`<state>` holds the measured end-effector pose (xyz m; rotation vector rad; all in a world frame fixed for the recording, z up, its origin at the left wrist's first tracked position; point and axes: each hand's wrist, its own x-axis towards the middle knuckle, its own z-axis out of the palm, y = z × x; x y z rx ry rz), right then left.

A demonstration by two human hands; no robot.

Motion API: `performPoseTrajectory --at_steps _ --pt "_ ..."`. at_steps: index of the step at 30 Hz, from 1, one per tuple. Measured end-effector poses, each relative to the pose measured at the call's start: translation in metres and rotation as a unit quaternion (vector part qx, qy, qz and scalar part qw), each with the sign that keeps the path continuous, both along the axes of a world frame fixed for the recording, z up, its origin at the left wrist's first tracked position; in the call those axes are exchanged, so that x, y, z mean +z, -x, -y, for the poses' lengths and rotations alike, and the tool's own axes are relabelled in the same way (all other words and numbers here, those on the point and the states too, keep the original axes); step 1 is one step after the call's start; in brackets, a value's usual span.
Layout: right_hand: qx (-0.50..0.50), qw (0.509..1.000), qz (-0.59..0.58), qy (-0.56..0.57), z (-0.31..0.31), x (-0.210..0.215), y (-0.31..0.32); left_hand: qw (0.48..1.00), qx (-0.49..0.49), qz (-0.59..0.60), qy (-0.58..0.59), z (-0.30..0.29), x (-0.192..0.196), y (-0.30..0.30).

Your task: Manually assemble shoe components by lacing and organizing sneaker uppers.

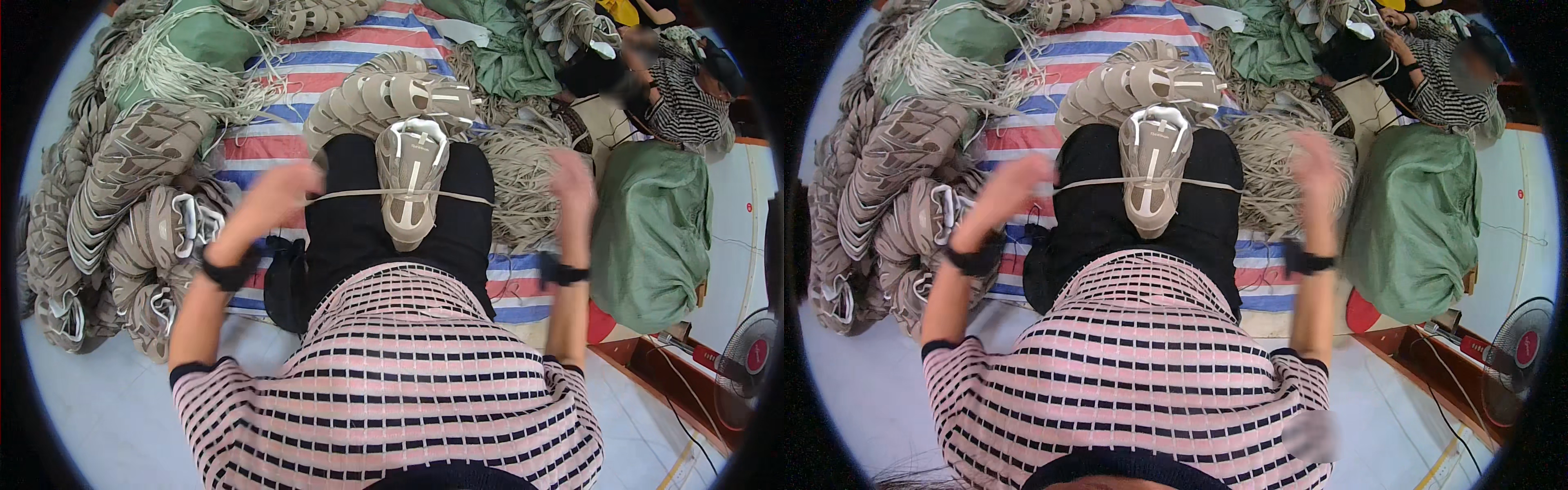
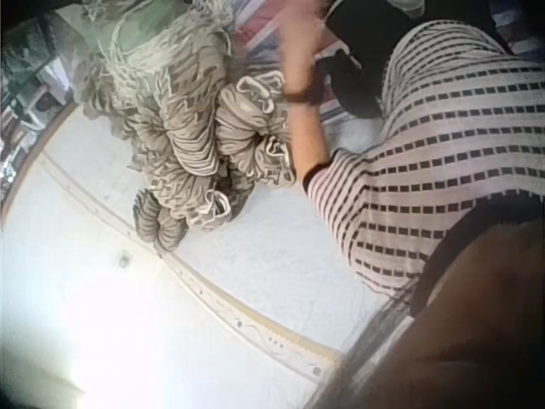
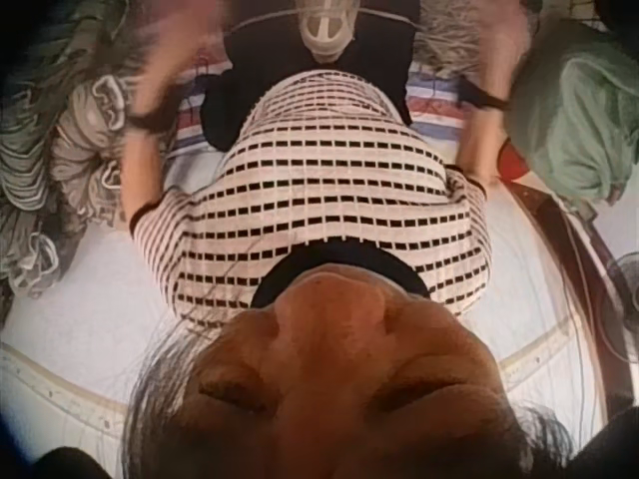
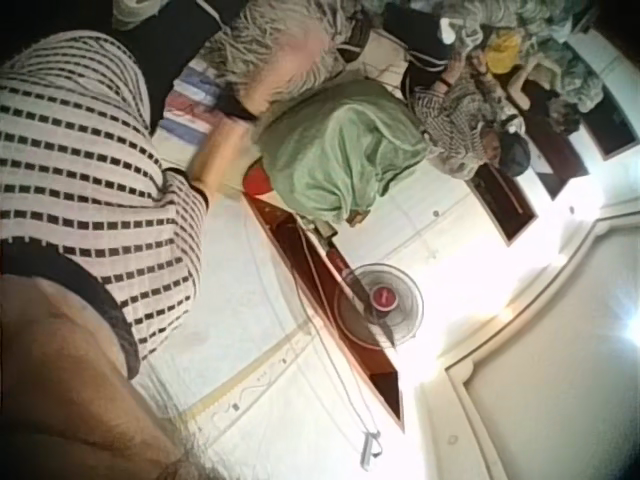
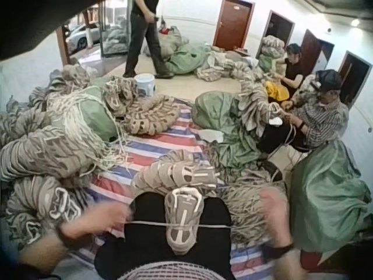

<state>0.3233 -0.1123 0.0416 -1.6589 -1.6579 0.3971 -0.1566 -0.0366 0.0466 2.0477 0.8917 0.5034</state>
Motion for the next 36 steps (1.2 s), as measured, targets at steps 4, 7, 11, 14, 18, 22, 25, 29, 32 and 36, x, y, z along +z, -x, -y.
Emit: performPoseTrajectory --at_steps 4,7,11,14,18,22,25,29,32,36 --pt "0.267 0.864 -0.336 0.264 -0.011 0.019 0.199 0.988 -0.129 0.027 0.075 0.019 0.013 -0.088" --pt "0.307 0.855 -0.276 0.314 -0.016 -0.001 0.184 0.969 -0.031 0.002 0.244 0.005 0.018 -0.063" --pt "0.273 0.809 -0.301 0.425 -0.012 -0.001 0.146 0.957 0.086 -0.045 0.272 0.007 -0.019 0.004" --pt "0.314 0.821 -0.228 0.418 -0.004 -0.015 0.144 0.980 0.112 -0.117 0.111 0.019 -0.055 0.040" --pt "0.310 0.815 -0.262 0.414 0.003 -0.048 0.142 0.933 0.137 -0.332 0.034 0.029 -0.065 0.041" --pt "0.309 0.826 -0.125 0.455 -0.011 -0.036 0.144 0.877 0.066 -0.475 -0.030 0.032 -0.056 0.024" --pt "0.364 0.879 -0.046 0.303 -0.016 -0.036 0.157 0.975 0.069 -0.158 -0.143 0.039 -0.037 -0.023" --pt "0.363 0.884 -0.085 0.284 -0.020 -0.039 0.183 0.954 -0.036 0.139 0.263 0.042 -0.046 -0.087" --pt "0.321 0.875 -0.078 0.355 -0.023 -0.034 0.186 0.931 0.009 0.115 0.345 0.039 -0.052 -0.093" --pt "0.372 0.853 -0.143 0.336 -0.022 -0.040 0.182 0.964 0.016 0.070 0.257 0.038 -0.053 -0.088"
